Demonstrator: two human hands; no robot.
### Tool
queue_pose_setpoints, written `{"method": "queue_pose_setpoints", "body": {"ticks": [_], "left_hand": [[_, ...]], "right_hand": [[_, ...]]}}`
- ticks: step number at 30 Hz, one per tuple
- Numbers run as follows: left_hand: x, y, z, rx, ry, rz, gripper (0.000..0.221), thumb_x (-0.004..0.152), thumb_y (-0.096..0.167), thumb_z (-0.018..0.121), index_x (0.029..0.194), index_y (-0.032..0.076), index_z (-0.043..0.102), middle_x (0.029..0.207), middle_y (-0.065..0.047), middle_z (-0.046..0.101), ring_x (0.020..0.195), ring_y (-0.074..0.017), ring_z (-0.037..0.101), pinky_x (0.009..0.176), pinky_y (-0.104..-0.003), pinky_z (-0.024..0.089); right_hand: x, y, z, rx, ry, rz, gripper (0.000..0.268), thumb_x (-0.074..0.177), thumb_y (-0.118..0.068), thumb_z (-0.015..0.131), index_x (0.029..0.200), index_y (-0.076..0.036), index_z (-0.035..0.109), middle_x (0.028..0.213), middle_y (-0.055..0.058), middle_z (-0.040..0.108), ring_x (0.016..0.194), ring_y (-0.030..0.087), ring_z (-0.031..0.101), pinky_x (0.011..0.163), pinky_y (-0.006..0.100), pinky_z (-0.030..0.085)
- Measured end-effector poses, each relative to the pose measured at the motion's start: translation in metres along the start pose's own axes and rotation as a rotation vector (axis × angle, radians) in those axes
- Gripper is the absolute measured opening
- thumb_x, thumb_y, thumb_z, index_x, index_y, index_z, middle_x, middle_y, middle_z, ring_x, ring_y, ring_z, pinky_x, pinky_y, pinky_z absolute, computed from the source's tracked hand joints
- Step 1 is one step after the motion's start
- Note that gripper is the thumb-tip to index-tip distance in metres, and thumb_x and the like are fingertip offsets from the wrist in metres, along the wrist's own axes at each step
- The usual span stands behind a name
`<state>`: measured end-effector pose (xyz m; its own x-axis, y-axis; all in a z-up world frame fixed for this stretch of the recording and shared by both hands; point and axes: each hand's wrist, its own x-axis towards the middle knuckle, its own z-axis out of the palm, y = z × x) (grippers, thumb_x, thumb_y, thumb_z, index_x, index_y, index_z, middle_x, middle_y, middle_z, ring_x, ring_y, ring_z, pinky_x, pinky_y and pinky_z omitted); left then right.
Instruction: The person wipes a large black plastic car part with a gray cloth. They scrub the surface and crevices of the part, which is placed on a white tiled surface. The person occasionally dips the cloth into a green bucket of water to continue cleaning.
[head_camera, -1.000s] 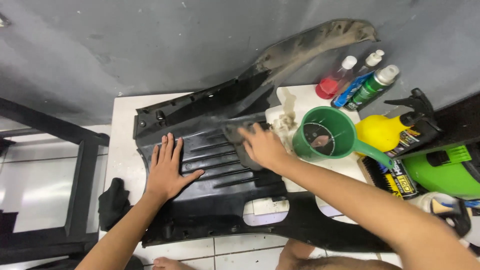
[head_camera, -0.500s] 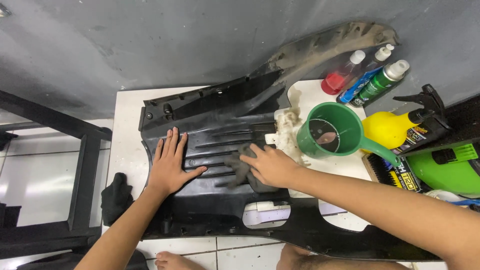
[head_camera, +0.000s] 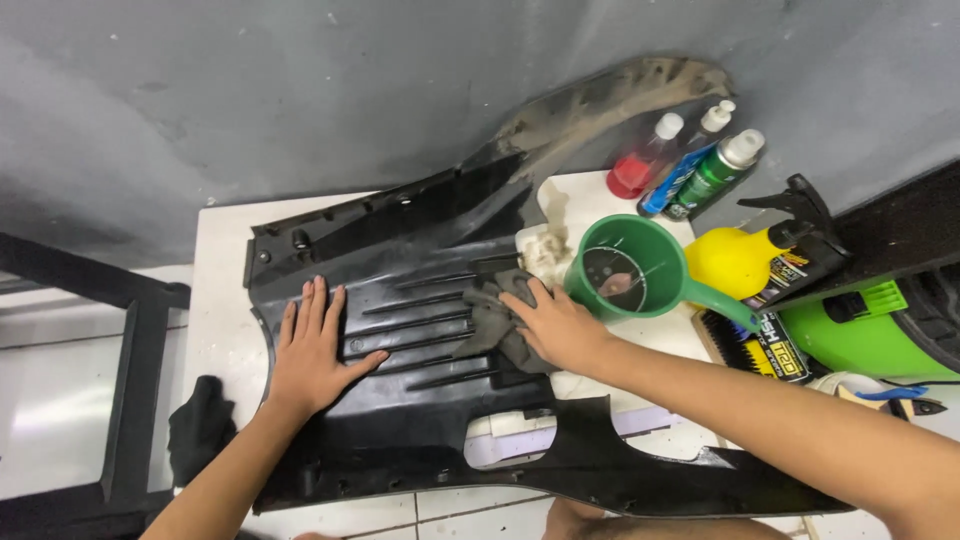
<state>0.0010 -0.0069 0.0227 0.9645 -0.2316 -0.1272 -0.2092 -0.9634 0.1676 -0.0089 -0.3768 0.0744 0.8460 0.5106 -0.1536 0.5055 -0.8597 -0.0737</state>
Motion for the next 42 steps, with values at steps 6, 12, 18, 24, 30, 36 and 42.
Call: {"method": "queue_pose_setpoints", "body": {"ticks": [6,12,18,24,30,36,42], "left_hand": [[0.005,-0.003,0.003,0.008,-0.01,0.004,0.119,0.073,0.094,0.052,0.163,0.023,0.018,0.172,-0.008,0.009,0.159,-0.0218,0.007,0.129,-0.044,0.004],[0.002,-0.002,0.005,0.014,0.01,-0.001,0.116,0.077,0.093,0.05,0.163,0.022,0.018,0.172,-0.009,0.009,0.159,-0.0223,0.007,0.129,-0.044,0.004],[0.003,-0.004,0.006,0.016,0.004,-0.011,0.115,0.077,0.09,0.051,0.163,0.022,0.017,0.172,-0.008,0.01,0.159,-0.0223,0.008,0.129,-0.044,0.005],[0.005,-0.007,0.009,-0.055,0.057,0.076,0.114,0.08,0.083,0.045,0.161,0.012,0.012,0.171,-0.014,-0.001,0.158,-0.027,-0.006,0.124,-0.047,-0.001],[0.004,-0.007,0.011,-0.05,0.064,0.071,0.113,0.079,0.081,0.048,0.162,0.014,0.011,0.171,-0.013,-0.001,0.159,-0.0255,-0.005,0.124,-0.046,0.002],[0.002,-0.002,0.008,-0.052,0.056,0.053,0.113,0.078,0.08,0.048,0.162,0.013,0.01,0.171,-0.013,0.0,0.158,-0.0263,-0.005,0.124,-0.046,0.002],[0.003,-0.007,0.014,-0.046,0.093,0.072,0.112,0.079,0.079,0.049,0.162,0.012,0.013,0.171,-0.013,0.002,0.159,-0.0265,-0.002,0.124,-0.046,0.003]], "right_hand": [[-0.01,-0.02,-0.002,0.104,-0.102,-0.203,0.052,0.096,-0.021,0.062,0.146,-0.011,0.051,0.127,0.028,0.05,0.104,0.052,0.063,0.076,0.054,0.062],[-0.013,-0.025,-0.041,-0.03,-0.239,-0.143,0.063,0.099,-0.028,0.061,0.156,-0.013,0.041,0.141,0.034,0.042,0.133,0.059,0.039,0.095,0.063,0.049],[-0.037,-0.002,-0.065,-0.241,0.413,-0.3,0.056,0.093,-0.026,0.063,0.146,-0.01,0.053,0.127,0.025,0.059,0.119,0.043,0.057,0.092,0.052,0.046],[-0.06,0.056,-0.124,0.359,0.055,0.246,0.075,0.086,-0.051,0.074,0.146,-0.016,0.044,0.127,0.013,0.055,0.12,0.035,0.058,0.096,0.05,0.048],[-0.062,0.092,-0.085,0.536,-0.168,0.014,0.031,0.095,-0.032,0.071,0.116,-0.012,0.061,0.101,0.004,0.061,0.089,0.018,0.059,0.079,0.033,0.05],[-0.056,0.084,-0.077,0.564,0.199,0.145,0.02,0.101,-0.023,0.055,0.097,-0.006,0.067,0.107,0.006,0.076,0.095,0.026,0.075,0.084,0.038,0.054],[-0.065,0.089,-0.076,0.594,0.385,0.13,0.023,0.105,-0.019,0.049,0.097,-0.001,0.061,0.099,0.011,0.069,0.089,0.028,0.07,0.079,0.039,0.052]]}}
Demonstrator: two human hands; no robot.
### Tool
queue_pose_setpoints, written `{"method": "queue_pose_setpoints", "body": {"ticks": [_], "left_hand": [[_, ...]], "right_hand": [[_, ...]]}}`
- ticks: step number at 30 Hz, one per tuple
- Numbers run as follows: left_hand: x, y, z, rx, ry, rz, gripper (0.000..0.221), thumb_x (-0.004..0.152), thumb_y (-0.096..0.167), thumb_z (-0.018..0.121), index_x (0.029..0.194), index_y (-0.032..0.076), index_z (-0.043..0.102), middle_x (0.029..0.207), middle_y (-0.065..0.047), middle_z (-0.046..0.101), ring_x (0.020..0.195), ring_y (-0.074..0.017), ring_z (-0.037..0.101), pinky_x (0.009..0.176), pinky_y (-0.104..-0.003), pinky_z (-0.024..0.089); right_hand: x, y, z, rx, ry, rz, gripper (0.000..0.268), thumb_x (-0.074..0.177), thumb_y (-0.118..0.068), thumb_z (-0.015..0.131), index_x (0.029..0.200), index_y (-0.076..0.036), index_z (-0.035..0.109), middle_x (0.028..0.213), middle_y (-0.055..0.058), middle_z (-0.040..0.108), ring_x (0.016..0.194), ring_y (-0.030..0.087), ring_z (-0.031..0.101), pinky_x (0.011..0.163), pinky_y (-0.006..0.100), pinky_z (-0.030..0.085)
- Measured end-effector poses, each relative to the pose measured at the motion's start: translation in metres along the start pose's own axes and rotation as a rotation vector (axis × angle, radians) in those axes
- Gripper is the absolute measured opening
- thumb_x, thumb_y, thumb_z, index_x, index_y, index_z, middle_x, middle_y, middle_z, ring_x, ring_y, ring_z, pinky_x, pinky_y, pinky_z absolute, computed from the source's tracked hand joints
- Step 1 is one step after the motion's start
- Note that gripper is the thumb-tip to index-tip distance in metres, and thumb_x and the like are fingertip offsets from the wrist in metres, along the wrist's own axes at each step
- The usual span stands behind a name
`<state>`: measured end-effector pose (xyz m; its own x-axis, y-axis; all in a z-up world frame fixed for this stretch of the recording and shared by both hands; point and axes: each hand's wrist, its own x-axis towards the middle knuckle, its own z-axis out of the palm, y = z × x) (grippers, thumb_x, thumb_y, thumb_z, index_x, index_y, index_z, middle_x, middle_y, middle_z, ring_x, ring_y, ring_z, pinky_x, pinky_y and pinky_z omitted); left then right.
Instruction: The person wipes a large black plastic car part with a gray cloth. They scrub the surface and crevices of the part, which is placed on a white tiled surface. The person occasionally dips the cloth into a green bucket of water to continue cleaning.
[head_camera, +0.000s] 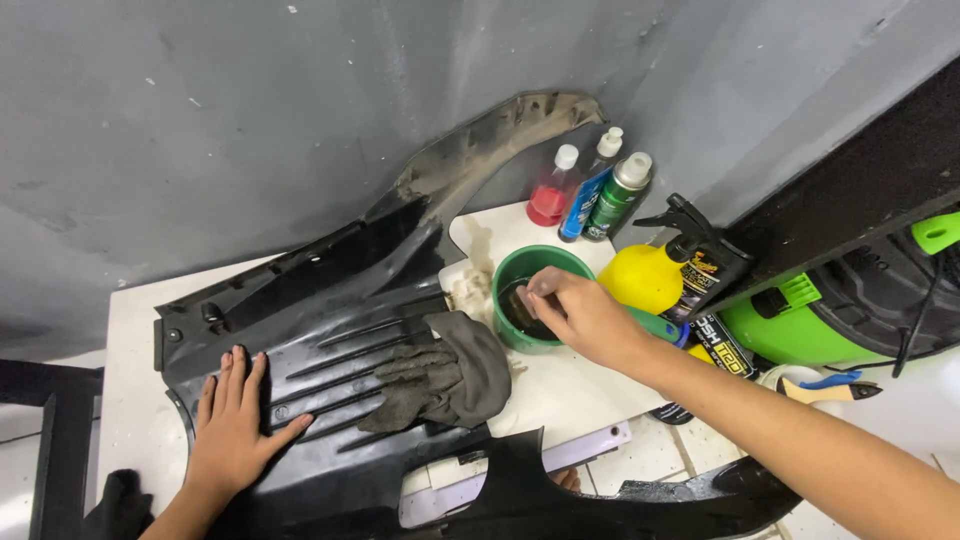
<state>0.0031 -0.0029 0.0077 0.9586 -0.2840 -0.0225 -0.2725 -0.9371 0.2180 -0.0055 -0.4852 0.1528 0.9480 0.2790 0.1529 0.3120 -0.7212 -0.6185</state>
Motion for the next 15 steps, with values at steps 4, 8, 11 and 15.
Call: {"method": "queue_pose_setpoints", "body": {"ticks": [4,8,11,15], "left_hand": [[0.003,-0.002,0.002,0.036,-0.018,0.003,0.114,0.078,0.081,0.047,0.162,0.013,0.01,0.172,-0.012,-0.001,0.158,-0.026,-0.004,0.124,-0.046,0.002],[0.002,0.0,0.001,0.011,-0.001,0.002,0.113,0.079,0.08,0.047,0.162,0.012,0.011,0.171,-0.013,0.001,0.158,-0.026,-0.002,0.124,-0.046,0.002],[0.003,0.0,0.002,0.016,0.001,0.005,0.113,0.079,0.081,0.046,0.162,0.012,0.011,0.171,-0.013,0.001,0.158,-0.0265,-0.002,0.124,-0.046,0.003],[0.002,0.0,0.0,0.013,-0.017,-0.009,0.114,0.078,0.082,0.046,0.162,0.013,0.01,0.171,-0.012,0.0,0.158,-0.0252,-0.003,0.124,-0.046,0.002]], "right_hand": [[-0.001,-0.016,-0.004,-0.021,-0.067,0.038,0.029,0.107,-0.024,0.05,0.087,-0.005,0.057,0.089,0.007,0.064,0.08,0.024,0.065,0.072,0.038,0.048],[-0.003,-0.016,0.0,-0.052,-0.057,0.011,0.024,0.105,-0.021,0.05,0.101,-0.003,0.065,0.105,0.01,0.07,0.094,0.028,0.07,0.08,0.04,0.054],[-0.004,-0.014,0.001,-0.081,-0.06,0.039,0.021,0.104,-0.021,0.051,0.104,-0.006,0.065,0.107,0.008,0.07,0.093,0.028,0.07,0.075,0.041,0.053],[-0.006,-0.009,0.003,-0.047,-0.02,0.072,0.028,0.105,-0.023,0.047,0.109,-0.002,0.065,0.11,0.009,0.069,0.097,0.029,0.07,0.082,0.041,0.053]]}}
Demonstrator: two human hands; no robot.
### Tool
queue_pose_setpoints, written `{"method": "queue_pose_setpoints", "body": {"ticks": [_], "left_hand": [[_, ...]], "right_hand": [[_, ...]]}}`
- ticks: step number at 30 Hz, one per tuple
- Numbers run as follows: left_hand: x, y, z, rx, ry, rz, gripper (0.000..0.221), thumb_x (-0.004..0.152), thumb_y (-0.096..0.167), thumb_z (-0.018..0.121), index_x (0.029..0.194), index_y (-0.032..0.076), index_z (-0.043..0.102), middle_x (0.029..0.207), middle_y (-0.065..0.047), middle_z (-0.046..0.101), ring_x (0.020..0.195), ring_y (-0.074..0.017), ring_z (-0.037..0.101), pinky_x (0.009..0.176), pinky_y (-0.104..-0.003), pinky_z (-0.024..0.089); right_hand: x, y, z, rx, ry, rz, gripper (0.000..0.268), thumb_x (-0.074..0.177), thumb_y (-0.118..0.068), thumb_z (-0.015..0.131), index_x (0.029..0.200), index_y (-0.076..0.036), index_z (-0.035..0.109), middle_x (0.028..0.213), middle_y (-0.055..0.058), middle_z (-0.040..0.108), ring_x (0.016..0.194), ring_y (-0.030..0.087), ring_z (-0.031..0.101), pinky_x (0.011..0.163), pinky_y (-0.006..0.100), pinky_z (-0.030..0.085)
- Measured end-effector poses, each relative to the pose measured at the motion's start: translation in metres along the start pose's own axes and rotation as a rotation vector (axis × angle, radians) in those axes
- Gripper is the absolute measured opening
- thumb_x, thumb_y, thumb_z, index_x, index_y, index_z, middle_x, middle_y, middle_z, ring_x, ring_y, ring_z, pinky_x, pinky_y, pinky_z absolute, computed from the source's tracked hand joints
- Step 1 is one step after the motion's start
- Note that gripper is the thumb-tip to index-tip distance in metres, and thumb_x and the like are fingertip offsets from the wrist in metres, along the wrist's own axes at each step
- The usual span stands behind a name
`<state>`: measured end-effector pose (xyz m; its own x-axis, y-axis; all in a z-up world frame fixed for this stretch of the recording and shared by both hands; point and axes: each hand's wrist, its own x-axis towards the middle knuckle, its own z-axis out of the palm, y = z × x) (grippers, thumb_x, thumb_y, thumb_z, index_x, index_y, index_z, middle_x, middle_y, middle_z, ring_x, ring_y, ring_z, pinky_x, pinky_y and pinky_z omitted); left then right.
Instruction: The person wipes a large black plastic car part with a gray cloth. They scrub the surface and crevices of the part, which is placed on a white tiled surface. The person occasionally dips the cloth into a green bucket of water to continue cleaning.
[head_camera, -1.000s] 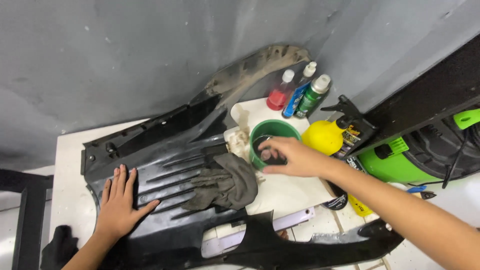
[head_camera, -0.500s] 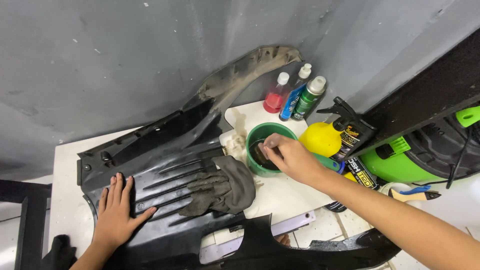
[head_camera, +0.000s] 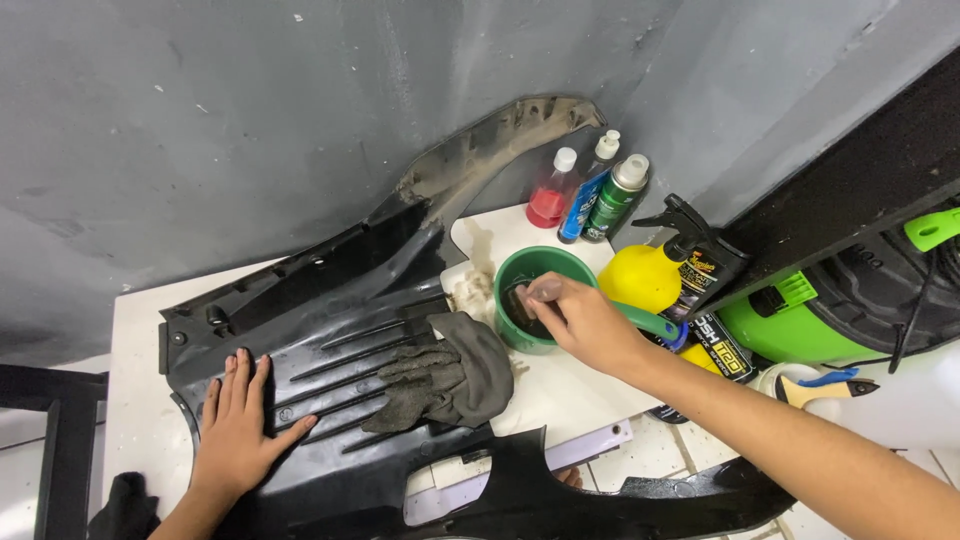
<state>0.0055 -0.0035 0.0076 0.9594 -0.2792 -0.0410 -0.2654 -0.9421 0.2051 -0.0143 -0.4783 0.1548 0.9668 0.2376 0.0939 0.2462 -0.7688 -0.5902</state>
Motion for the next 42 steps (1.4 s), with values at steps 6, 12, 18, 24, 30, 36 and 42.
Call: {"method": "queue_pose_setpoints", "body": {"ticks": [6,12,18,24,30,36,42], "left_hand": [[0.0,-0.001,0.002,0.001,0.03,0.015,0.113,0.079,0.082,0.046,0.162,0.012,0.012,0.171,-0.013,0.002,0.158,-0.0259,-0.001,0.124,-0.045,0.003],[-0.001,-0.001,0.001,-0.003,0.028,0.019,0.113,0.079,0.081,0.046,0.162,0.012,0.011,0.171,-0.013,0.001,0.158,-0.026,-0.002,0.124,-0.046,0.002],[-0.001,0.004,-0.004,-0.02,0.003,-0.009,0.112,0.079,0.081,0.046,0.162,0.013,0.012,0.172,-0.011,0.001,0.158,-0.024,-0.002,0.124,-0.045,0.003],[-0.001,0.005,-0.006,-0.028,0.002,-0.008,0.112,0.079,0.081,0.045,0.161,0.012,0.013,0.172,-0.012,0.003,0.158,-0.025,0.0,0.124,-0.046,0.003],[-0.001,0.003,-0.003,-0.011,0.025,0.001,0.113,0.079,0.081,0.047,0.161,0.012,0.014,0.171,-0.012,0.004,0.158,-0.0249,0.001,0.124,-0.046,0.003],[0.0,0.003,-0.003,-0.01,-0.002,-0.015,0.114,0.079,0.083,0.044,0.161,0.013,0.011,0.172,-0.012,0.0,0.158,-0.0245,-0.002,0.124,-0.046,0.002],[-0.001,0.002,-0.004,-0.037,0.015,0.001,0.112,0.079,0.08,0.049,0.161,0.012,0.014,0.171,-0.012,0.002,0.158,-0.0252,-0.002,0.124,-0.046,0.003]], "right_hand": [[-0.001,0.003,0.001,-0.015,0.038,-0.071,0.026,0.104,-0.02,0.049,0.105,-0.001,0.067,0.106,0.01,0.07,0.098,0.028,0.068,0.084,0.04,0.052],[-0.003,-0.003,0.001,-0.009,0.061,-0.031,0.021,0.104,-0.021,0.05,0.1,-0.005,0.062,0.1,0.008,0.069,0.09,0.027,0.066,0.077,0.042,0.05],[-0.003,-0.01,0.001,0.036,0.067,-0.026,0.024,0.103,-0.018,0.051,0.097,0.0,0.066,0.106,0.01,0.072,0.093,0.025,0.071,0.077,0.038,0.055],[-0.007,-0.008,0.001,0.025,0.108,-0.081,0.021,0.104,-0.016,0.05,0.094,-0.001,0.062,0.099,0.011,0.069,0.09,0.026,0.068,0.078,0.04,0.052],[-0.007,-0.009,-0.003,-0.012,0.2,-0.151,0.021,0.101,-0.014,0.053,0.091,0.0,0.063,0.092,0.01,0.068,0.085,0.026,0.066,0.077,0.039,0.051],[-0.001,-0.012,-0.009,-0.043,0.234,-0.291,0.018,0.1,-0.009,0.058,0.086,0.001,0.063,0.09,0.012,0.068,0.083,0.024,0.065,0.076,0.038,0.052],[0.0,-0.026,-0.012,-0.043,0.232,-0.277,0.014,0.102,-0.011,0.055,0.089,-0.004,0.055,0.082,0.006,0.058,0.078,0.023,0.059,0.072,0.039,0.046]]}}
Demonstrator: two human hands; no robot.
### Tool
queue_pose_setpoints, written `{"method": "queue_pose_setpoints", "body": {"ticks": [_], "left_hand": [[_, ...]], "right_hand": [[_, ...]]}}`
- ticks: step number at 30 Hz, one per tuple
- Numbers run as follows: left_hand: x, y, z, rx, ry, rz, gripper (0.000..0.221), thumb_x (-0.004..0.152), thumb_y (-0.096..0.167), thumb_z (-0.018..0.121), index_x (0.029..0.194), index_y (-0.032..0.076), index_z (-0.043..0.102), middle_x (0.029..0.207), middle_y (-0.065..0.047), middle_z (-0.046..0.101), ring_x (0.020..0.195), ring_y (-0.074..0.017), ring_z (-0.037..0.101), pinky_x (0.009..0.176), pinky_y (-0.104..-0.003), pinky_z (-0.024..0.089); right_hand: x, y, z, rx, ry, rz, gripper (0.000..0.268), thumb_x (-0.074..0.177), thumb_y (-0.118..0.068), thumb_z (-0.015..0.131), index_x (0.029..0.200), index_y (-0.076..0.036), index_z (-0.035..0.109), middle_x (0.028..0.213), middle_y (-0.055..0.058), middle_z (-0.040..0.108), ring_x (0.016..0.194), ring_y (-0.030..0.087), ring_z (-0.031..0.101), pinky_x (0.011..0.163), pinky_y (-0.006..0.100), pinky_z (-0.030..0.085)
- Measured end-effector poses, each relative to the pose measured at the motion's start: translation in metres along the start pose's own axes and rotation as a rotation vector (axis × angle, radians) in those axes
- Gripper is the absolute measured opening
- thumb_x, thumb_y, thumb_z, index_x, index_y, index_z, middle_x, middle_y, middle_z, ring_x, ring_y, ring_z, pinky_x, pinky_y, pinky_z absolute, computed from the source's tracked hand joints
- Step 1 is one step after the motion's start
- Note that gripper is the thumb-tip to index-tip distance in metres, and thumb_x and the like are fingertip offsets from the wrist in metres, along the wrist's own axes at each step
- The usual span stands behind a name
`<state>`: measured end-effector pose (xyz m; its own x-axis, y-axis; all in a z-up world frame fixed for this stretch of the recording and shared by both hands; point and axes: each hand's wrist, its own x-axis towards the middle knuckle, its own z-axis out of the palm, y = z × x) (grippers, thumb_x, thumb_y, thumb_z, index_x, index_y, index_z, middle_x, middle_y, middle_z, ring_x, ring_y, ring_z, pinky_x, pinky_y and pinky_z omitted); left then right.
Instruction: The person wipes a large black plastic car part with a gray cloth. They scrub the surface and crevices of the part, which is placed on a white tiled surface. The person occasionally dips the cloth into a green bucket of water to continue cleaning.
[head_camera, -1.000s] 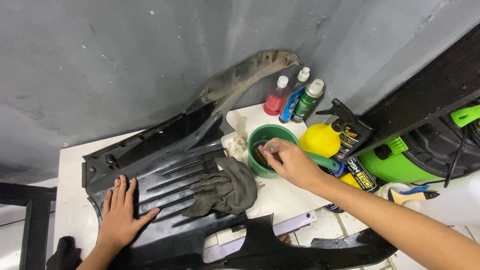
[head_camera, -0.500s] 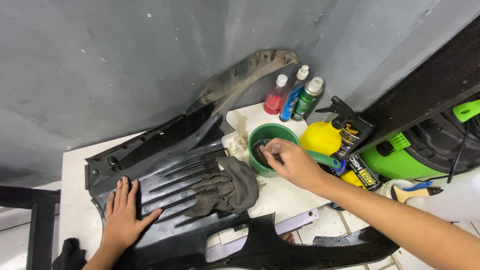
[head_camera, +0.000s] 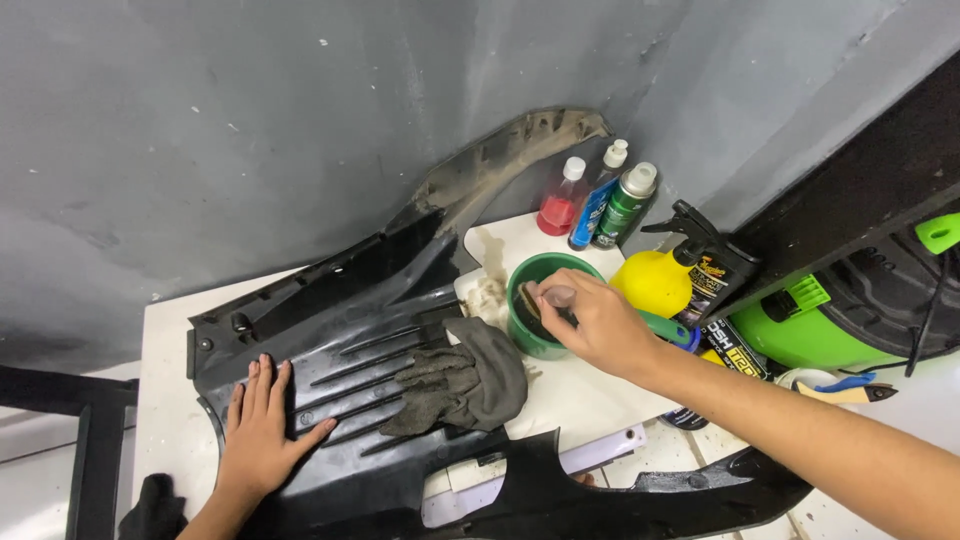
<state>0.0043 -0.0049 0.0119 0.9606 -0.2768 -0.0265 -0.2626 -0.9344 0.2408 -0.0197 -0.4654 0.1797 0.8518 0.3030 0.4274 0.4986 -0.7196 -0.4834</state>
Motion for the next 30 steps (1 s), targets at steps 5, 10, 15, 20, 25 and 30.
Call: {"method": "queue_pose_setpoints", "body": {"ticks": [5,10,15,20,25,30], "left_hand": [[0.0,-0.002,0.001,0.009,0.006,0.014,0.112,0.081,0.081,0.047,0.161,0.012,0.013,0.171,-0.013,0.002,0.158,-0.0257,-0.002,0.124,-0.046,0.002],[-0.002,0.0,-0.003,-0.006,-0.02,-0.008,0.112,0.081,0.081,0.048,0.162,0.013,0.011,0.171,-0.012,0.0,0.158,-0.0258,-0.004,0.124,-0.046,0.001],[-0.001,-0.001,-0.003,-0.013,-0.006,0.014,0.111,0.082,0.082,0.048,0.161,0.012,0.013,0.171,-0.014,0.002,0.158,-0.0269,-0.003,0.124,-0.046,0.002],[-0.002,-0.005,0.0,0.002,0.021,0.031,0.111,0.083,0.082,0.05,0.161,0.012,0.014,0.17,-0.014,0.003,0.158,-0.0271,-0.002,0.124,-0.045,0.001],[0.0,-0.001,-0.007,0.002,-0.063,-0.016,0.112,0.084,0.084,0.05,0.162,0.014,0.009,0.171,-0.012,-0.002,0.157,-0.0249,-0.006,0.124,-0.045,0.0],[-0.002,-0.003,-0.003,-0.003,0.002,0.031,0.111,0.085,0.082,0.049,0.162,0.012,0.011,0.17,-0.013,0.001,0.158,-0.0248,-0.003,0.124,-0.045,0.001]], "right_hand": [[0.01,-0.013,-0.005,-0.001,0.074,-0.11,0.019,0.099,-0.009,0.059,0.082,-0.001,0.06,0.079,0.007,0.064,0.075,0.021,0.062,0.069,0.035,0.05],[0.026,-0.019,0.005,-0.006,0.212,-0.155,0.017,0.1,-0.012,0.058,0.091,0.0,0.064,0.086,0.01,0.066,0.074,0.023,0.061,0.07,0.035,0.05],[0.057,-0.022,0.045,0.106,0.134,-0.161,0.016,0.1,-0.016,0.061,0.109,-0.003,0.066,0.101,0.009,0.072,0.075,0.019,0.069,0.074,0.033,0.055],[0.066,0.002,0.086,-0.042,-0.007,-0.249,0.006,0.1,-0.013,0.061,0.098,-0.008,0.061,0.077,0.002,0.053,0.065,0.02,0.055,0.058,0.035,0.047],[0.073,0.029,0.11,-0.207,-0.041,-0.287,0.022,0.1,-0.013,0.063,0.082,-0.009,0.051,0.065,0.005,0.053,0.057,0.024,0.053,0.056,0.04,0.048],[0.066,0.03,0.118,-0.351,0.039,-0.412,0.03,0.1,-0.008,0.061,0.125,0.006,0.067,0.068,0.005,0.066,0.056,0.018,0.059,0.051,0.033,0.051]]}}
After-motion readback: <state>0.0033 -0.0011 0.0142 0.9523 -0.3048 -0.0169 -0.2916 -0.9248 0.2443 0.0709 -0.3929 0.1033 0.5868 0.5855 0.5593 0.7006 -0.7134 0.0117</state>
